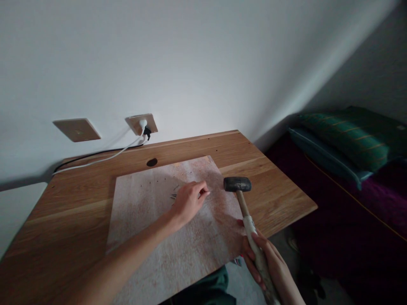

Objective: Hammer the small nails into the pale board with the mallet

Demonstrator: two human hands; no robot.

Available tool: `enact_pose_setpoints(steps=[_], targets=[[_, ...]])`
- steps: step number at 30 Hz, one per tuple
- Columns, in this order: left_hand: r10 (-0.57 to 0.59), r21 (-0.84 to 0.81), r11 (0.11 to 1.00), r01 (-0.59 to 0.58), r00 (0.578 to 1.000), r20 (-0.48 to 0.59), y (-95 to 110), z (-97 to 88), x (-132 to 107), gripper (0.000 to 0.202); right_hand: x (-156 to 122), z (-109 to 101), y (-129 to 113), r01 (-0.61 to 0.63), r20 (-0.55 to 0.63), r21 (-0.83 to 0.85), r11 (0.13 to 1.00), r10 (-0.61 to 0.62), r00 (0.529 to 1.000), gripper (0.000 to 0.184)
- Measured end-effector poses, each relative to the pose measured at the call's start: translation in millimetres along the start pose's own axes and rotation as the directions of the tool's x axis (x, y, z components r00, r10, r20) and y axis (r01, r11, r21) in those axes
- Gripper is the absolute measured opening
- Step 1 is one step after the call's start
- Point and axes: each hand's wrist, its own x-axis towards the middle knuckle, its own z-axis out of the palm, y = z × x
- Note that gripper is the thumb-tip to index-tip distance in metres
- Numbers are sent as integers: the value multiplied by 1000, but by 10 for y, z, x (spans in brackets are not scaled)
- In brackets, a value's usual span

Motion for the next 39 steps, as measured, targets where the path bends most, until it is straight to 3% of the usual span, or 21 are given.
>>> enact_pose_setpoints(steps=[4,8,12,15,20,24,28,32,39], targets=[[83,50,995,-82,997,-6,24,-62,-54,17,-13,3,-19,15,-14,20,1000,-15,1000,56],[125,36,992,-123,991,-57,-175,-539,-168,14,-4,-63,-26,-11,17,-36,999,11,1000,50],[-57,-32,998,54,993,-105,-540,-1170,-465,14,36,-158,-7,-46,36,-93,995,50,998,52],[-174,-14,984,175,962,-211,-733,-1419,-809,13,19,-132,-33,-34,-12,-92,995,33,999,58],[-202,-16,978,207,929,-311,-839,-1397,-1299,11,-108,122,-161,-27,-106,-235,972,3,994,66],[-189,-84,982,171,931,-312,-884,-1273,-1480,12,-136,398,-254,49,-86,-464,884,-100,991,63],[-136,-111,988,107,945,-297,-918,-1173,-1525,11,-57,597,-261,194,35,-620,760,-221,975,59],[-123,-129,988,87,946,-301,-893,-1124,-1510,11,23,644,-213,239,116,-710,662,-224,968,58],[-128,-137,987,88,940,-317,-882,-1097,-1508,13,68,573,-180,235,138,-728,644,-197,971,57]])
